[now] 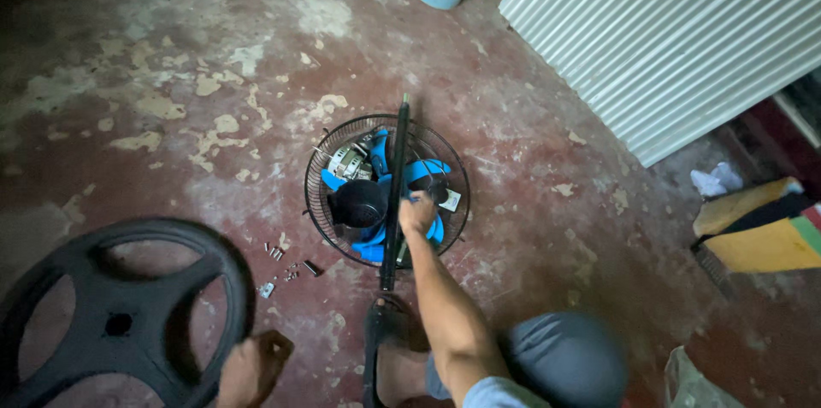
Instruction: The person disassembles a standing fan by removing the steering wheel base, pole, and motor components. They then reassemble the fan by attaching the pole to the base and securing it with a screwdriver.
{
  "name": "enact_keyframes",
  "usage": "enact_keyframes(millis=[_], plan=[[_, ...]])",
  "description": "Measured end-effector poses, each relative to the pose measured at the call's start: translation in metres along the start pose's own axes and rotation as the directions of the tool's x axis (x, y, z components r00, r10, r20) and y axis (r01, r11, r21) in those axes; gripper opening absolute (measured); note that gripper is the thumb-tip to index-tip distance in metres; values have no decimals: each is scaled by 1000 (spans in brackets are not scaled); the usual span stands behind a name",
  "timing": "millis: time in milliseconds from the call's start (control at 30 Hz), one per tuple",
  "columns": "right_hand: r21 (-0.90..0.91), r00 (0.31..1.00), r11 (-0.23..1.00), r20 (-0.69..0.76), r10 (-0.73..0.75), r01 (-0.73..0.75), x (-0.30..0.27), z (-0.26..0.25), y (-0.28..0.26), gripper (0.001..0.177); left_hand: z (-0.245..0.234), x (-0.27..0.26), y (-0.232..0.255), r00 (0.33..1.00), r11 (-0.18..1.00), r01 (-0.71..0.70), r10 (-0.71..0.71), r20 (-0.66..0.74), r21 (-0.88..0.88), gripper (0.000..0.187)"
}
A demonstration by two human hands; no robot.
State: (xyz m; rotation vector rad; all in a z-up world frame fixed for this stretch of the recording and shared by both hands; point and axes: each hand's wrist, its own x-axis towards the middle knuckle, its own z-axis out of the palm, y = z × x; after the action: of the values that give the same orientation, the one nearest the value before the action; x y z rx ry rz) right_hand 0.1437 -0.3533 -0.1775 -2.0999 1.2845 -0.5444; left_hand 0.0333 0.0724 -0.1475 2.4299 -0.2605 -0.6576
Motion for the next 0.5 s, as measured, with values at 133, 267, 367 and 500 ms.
enact_keyframes(millis=[133,267,367,500], plan=[[481,979,857,162,121,-185,-29,5,-22,20,-51,-17,40,996,990,44,-53,-66,-135,41],[679,738,342,671,72,-650,-79,13,-52,25,-72,-22,70,992,888,-14,-46,-119,-459,44],[641,662,206,749,43,-739,-132,19,-75,15,-81,-30,88,980,748,-103,-36,-195,-656,50],[583,581,51,812,-54,-811,-211,21,-96,6,-88,-55,96,940,815,-176,-27,-340,-552,40]])
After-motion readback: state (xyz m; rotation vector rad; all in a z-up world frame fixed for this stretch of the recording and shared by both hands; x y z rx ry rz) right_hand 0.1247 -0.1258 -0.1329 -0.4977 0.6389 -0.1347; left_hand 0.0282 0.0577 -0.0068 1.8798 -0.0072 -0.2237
